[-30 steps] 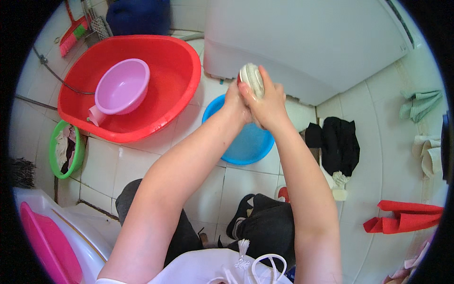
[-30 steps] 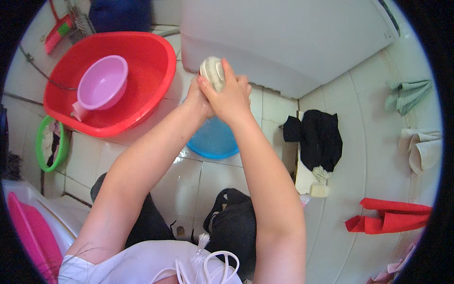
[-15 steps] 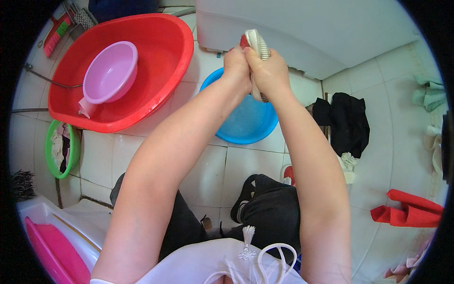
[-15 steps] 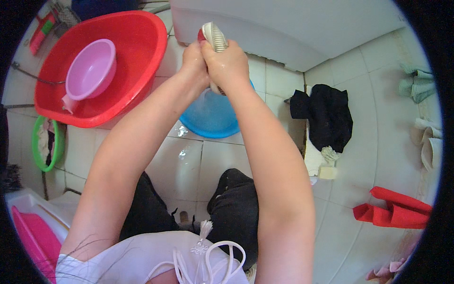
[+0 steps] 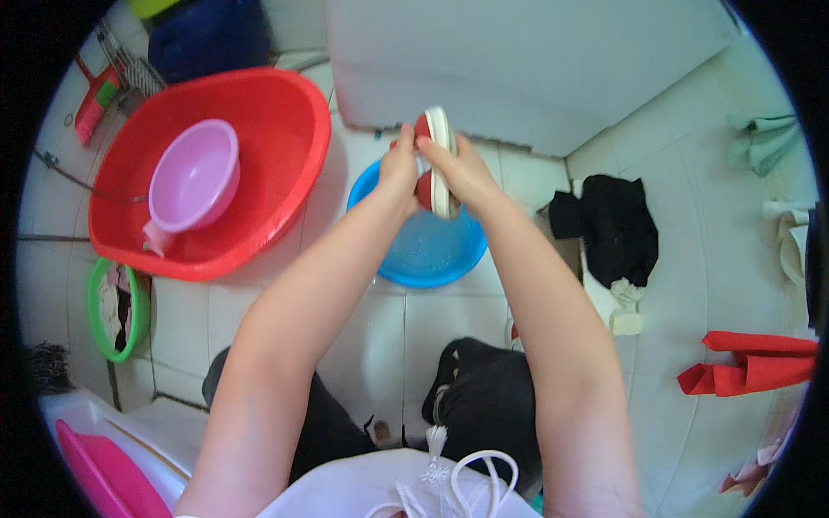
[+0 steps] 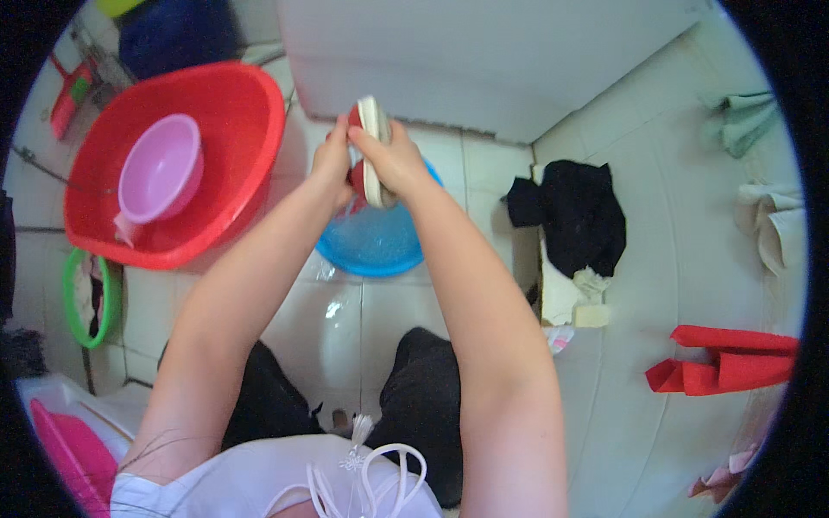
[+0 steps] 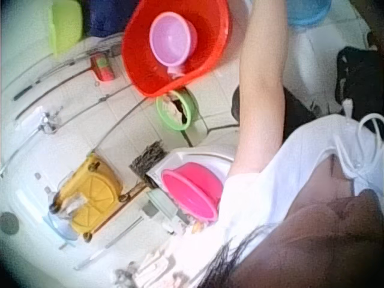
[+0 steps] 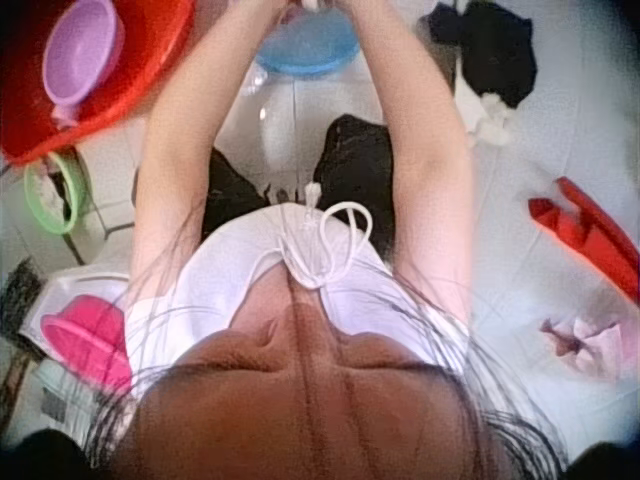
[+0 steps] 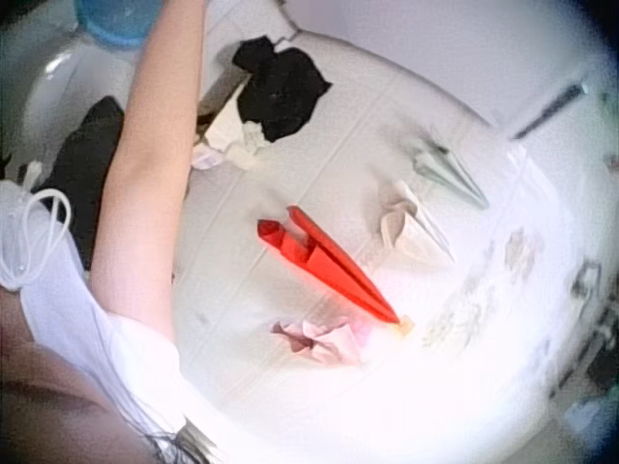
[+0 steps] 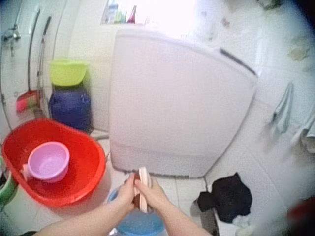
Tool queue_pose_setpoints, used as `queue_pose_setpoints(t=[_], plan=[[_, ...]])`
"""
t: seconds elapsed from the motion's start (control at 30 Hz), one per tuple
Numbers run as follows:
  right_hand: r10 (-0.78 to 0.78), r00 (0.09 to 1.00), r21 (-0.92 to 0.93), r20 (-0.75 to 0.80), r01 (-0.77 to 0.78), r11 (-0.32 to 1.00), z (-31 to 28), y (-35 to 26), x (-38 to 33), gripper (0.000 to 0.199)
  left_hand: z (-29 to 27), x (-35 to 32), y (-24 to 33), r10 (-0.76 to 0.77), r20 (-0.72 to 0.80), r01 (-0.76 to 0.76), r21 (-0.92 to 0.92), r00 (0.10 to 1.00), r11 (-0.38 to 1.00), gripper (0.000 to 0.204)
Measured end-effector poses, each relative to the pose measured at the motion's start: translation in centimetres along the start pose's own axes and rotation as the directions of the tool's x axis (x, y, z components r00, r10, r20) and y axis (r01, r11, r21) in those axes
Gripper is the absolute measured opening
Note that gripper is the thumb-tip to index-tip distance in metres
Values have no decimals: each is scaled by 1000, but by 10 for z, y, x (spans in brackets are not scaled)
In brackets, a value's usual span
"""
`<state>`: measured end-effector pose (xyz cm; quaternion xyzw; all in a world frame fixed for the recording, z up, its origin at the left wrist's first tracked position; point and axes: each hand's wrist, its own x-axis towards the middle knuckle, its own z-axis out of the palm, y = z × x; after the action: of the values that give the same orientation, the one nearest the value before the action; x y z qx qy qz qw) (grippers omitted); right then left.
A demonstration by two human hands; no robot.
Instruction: The person sits on the floor and hand-washes a pair of shoes using a red brush and water from a blue basin. They scrub the white sneaker repeatedly, rinse it, then switch to a gray slipper and continue scrubbing and rinsing.
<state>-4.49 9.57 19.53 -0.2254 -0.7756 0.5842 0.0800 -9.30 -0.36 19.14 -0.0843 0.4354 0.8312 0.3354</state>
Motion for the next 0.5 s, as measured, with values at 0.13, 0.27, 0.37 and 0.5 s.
queue_pose_setpoints(t=[0.13,0.27,0.37,0.5], plan=[[218,971,407,97,-239,882,-51,0,-15,70,9,-20,23,-144,267,126,81,953,989,82],[13,993,823,116,-103,559,-87,-6,-33,54,24,-34,20,-50,275,45,25,960,999,79],[-91,992,880,90,-36,474,-97,-9,-48,56,28,-43,3,-163,166,150,92,973,984,76],[-73,991,851,109,-55,522,-99,-11,-66,58,27,-57,-16,-277,297,276,45,914,960,52]])
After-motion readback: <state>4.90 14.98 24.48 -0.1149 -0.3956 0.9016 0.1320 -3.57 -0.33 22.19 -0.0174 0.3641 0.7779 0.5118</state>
